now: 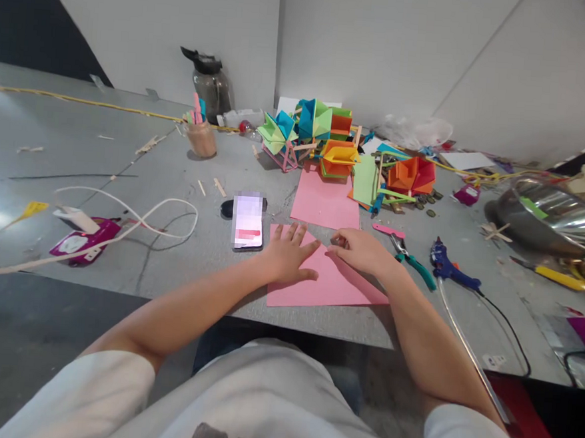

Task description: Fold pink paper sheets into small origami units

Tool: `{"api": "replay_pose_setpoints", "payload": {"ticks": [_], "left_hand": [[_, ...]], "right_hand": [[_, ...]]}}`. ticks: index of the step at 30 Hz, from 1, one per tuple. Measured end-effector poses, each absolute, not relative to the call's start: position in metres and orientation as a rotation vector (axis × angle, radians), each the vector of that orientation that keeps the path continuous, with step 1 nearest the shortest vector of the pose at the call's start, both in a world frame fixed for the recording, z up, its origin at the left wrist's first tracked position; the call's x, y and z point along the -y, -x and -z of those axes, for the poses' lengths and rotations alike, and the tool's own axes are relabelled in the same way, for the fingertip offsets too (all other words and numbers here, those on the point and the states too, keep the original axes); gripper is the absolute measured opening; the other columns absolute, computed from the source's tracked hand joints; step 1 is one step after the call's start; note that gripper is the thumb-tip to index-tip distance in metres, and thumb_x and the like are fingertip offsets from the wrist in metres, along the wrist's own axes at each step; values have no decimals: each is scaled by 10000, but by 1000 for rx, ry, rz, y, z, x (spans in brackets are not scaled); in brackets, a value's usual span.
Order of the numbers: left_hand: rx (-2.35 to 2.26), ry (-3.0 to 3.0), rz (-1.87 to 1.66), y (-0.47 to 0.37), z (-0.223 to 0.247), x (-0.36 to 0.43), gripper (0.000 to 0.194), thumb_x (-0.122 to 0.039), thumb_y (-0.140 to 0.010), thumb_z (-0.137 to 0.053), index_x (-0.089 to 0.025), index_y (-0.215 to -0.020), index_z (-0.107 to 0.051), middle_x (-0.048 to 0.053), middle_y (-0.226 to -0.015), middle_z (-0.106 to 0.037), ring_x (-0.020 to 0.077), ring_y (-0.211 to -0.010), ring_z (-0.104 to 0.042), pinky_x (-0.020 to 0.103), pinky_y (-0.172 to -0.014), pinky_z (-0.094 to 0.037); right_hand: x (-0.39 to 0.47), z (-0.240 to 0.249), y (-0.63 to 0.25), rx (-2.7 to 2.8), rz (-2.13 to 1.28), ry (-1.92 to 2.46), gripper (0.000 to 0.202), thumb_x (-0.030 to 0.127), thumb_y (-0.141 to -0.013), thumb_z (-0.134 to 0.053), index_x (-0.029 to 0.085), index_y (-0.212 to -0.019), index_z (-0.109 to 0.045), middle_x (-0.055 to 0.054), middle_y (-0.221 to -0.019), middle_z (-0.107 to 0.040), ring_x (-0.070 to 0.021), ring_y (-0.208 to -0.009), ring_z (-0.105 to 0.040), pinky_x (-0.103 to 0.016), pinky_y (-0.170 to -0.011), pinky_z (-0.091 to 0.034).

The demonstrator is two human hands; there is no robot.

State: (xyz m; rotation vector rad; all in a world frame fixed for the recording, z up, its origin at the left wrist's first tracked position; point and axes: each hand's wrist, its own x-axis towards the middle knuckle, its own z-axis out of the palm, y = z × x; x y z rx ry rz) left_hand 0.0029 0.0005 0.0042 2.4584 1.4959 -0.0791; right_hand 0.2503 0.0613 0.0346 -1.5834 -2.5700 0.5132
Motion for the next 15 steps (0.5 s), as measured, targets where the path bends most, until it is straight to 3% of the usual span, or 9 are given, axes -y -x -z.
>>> {"api": "replay_pose_setpoints", "payload": {"ticks": [3,6,11,13,15], "left_hand": [[-1567,-2451,18,-5,-5,1,970,-767,-1091,-573,-200,-1846,-348,269,-1942,-168,533,-1805,-191,779,-1410,-196],[-1630,-2431,-95,-8,0,1,911,-723,-1107,-570,-147,-1795,-409,274,-1910,-287,495,-1795,-251,764,-1414,-214],[-1732,-2344,-457,-8,5,-2,616,-496,-1127,-603,-189,-1660,-566,197,-1806,-508,426,-1621,-527,654,-1320,-401],[-1736,-2261,-742,-3,4,-7,419,-443,-1135,-589,-209,-1459,-717,161,-1631,-675,379,-1489,-625,582,-1238,-466],[-1706,-2165,-1084,5,1,-12,324,-441,-1152,-560,-219,-1111,-793,123,-1254,-812,317,-1230,-718,505,-1112,-509]], "right_hand": [[-45,-33,-247,2591,-491,1612,378,509,-993,-790,221,-1230,-729,-132,-1226,-837,-317,-1064,-753,-382,-803,-456],[-40,-36,-244,2619,-522,1699,413,532,-944,-834,244,-1207,-699,-108,-1144,-836,-327,-1021,-741,-382,-747,-399],[-41,-39,-243,2570,-752,1752,318,463,-881,-869,241,-1022,-690,-75,-1018,-803,-264,-878,-674,-369,-713,-363],[-45,-40,-247,2585,-849,1687,231,414,-913,-819,242,-898,-665,-37,-905,-757,-221,-803,-628,-360,-701,-365],[-52,-41,-254,2571,-936,1584,253,413,-962,-752,246,-822,-623,1,-806,-684,-187,-748,-572,-348,-694,-366]]}}
